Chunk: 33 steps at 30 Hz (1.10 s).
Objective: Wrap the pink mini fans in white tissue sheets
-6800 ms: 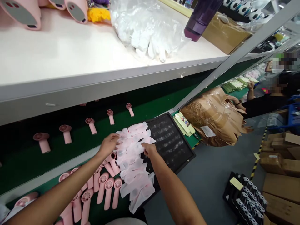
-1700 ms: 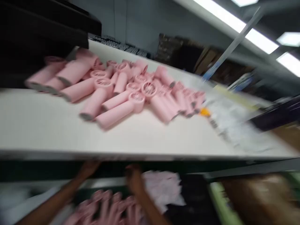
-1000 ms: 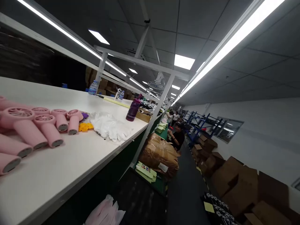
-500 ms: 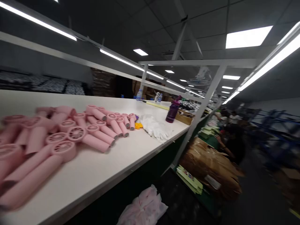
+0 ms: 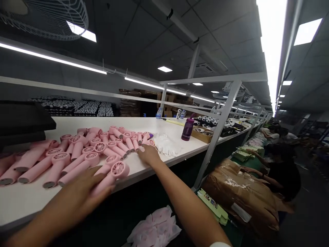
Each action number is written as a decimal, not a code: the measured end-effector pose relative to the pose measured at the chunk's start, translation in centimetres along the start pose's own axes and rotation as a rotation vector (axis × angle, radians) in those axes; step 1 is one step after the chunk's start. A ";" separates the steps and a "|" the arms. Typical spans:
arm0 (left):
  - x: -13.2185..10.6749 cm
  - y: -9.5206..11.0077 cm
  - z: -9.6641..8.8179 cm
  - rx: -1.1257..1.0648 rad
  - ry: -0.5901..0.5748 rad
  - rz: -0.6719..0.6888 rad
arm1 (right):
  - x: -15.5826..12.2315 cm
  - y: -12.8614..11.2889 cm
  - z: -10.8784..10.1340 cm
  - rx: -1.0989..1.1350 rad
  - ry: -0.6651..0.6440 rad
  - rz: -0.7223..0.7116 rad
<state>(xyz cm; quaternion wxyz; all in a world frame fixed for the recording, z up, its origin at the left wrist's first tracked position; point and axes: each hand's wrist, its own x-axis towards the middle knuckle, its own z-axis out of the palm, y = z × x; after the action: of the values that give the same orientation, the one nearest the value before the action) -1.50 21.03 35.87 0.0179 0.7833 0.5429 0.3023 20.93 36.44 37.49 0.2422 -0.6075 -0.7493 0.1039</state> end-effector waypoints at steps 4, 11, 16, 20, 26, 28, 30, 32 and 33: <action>5.6 -1.1 0.8 0.065 -0.221 0.099 | 0.2 0.8 0.2 0.000 -0.034 -0.035; 6.3 -2.5 1.8 0.150 -0.192 0.191 | -0.8 3.4 1.4 -0.042 0.038 -0.162; 7.7 -1.8 2.4 0.285 -0.148 0.218 | 0.2 3.4 1.7 -0.002 0.029 -0.246; 9.1 -2.1 3.9 0.344 -0.082 0.170 | 1.0 3.2 1.5 0.109 -0.023 -0.298; 9.6 -1.3 4.5 0.397 0.004 0.041 | 1.0 4.0 1.0 0.189 0.102 -0.218; 9.0 -0.5 3.7 0.402 0.013 0.034 | 0.4 4.1 0.7 0.218 0.134 -0.167; 7.7 0.2 2.6 0.374 0.044 0.070 | -1.1 3.6 0.7 0.281 0.202 -0.141; 5.1 0.4 1.6 0.269 0.157 0.172 | -3.9 2.7 1.2 0.369 0.377 -0.151; 3.1 0.2 1.4 0.204 0.256 0.232 | -5.8 2.3 1.8 0.379 0.471 -0.172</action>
<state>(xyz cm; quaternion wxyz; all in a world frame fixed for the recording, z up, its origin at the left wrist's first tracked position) 0.01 24.05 36.22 -0.1657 0.7936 0.4745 0.3429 22.90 31.66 33.49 0.5258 -0.4933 -0.6886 0.0773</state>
